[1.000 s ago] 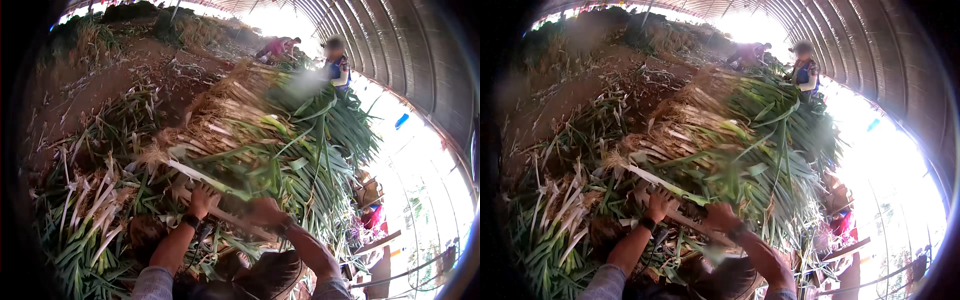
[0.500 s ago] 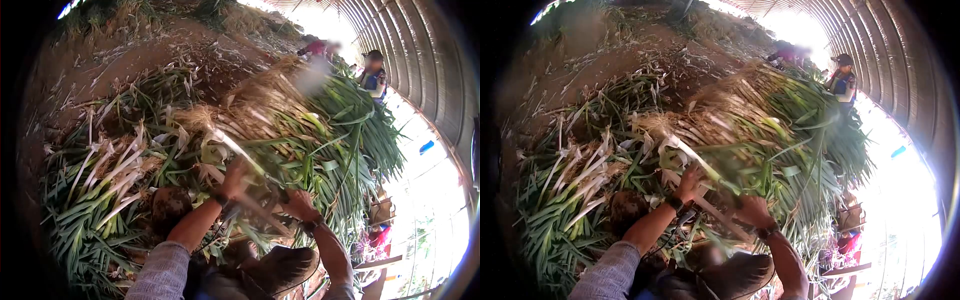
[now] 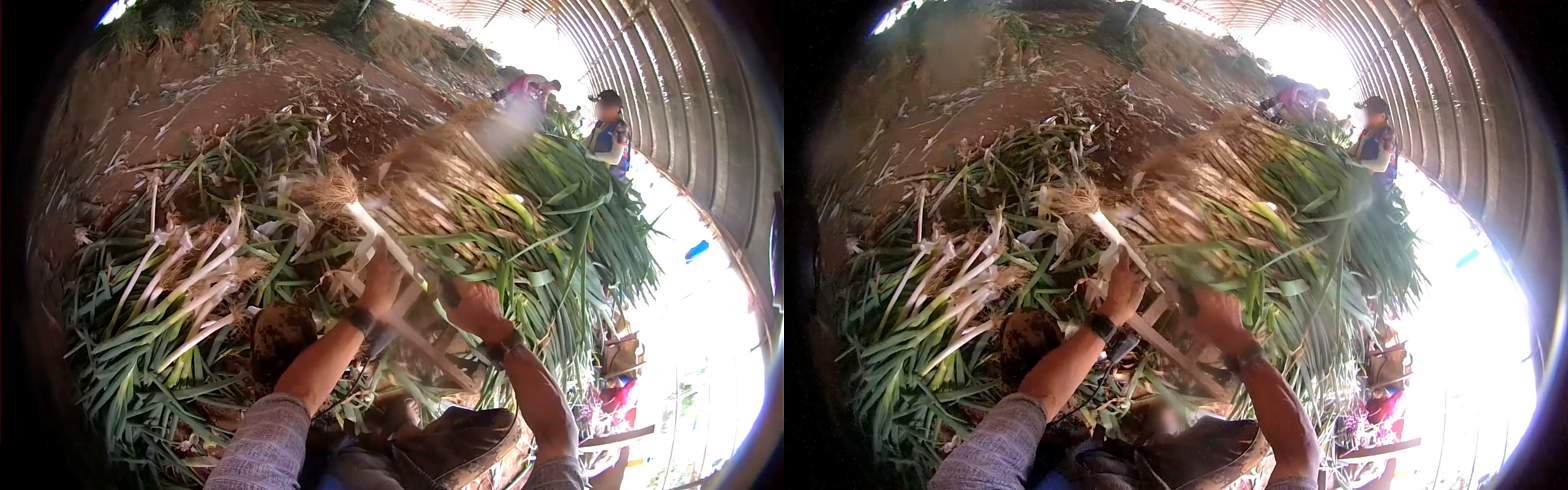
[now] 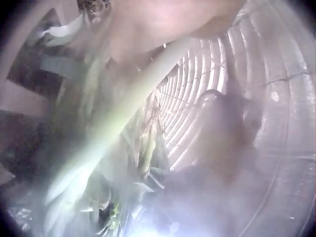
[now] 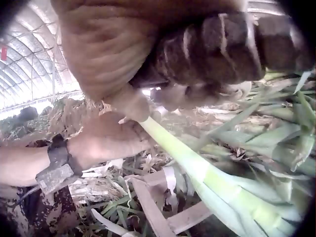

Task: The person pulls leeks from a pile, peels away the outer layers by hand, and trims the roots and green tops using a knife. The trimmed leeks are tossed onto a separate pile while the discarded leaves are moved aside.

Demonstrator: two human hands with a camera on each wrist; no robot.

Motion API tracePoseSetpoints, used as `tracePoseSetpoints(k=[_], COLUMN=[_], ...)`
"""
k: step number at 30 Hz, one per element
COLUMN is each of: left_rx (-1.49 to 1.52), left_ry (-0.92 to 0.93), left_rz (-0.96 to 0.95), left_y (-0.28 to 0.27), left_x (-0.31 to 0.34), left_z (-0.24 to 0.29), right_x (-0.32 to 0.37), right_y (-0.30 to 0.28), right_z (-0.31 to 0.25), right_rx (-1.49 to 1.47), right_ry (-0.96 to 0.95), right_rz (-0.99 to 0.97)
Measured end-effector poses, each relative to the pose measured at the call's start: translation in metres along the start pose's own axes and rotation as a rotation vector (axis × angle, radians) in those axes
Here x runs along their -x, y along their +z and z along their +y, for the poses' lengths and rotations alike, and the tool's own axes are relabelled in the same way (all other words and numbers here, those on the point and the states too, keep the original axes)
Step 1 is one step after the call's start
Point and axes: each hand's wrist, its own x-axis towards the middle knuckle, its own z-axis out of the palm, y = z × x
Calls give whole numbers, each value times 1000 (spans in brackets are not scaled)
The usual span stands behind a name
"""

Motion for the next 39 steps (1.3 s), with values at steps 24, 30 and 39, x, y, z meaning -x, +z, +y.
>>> tracePoseSetpoints(k=[24, 30, 39], left_rx=[186, 100, 167], left_ry=[-75, -152, -102], left_rz=[-144, -322, -92], left_y=[9, 34, -20], left_x=[0, 6, -12], left_z=[7, 14, -9], right_x=[42, 55, 36], right_y=[-33, -24, -18], right_z=[2, 8, -20], right_rx=[1, -128, -73], right_ry=[-23, -120, -148], right_rz=[-235, 105, 119])
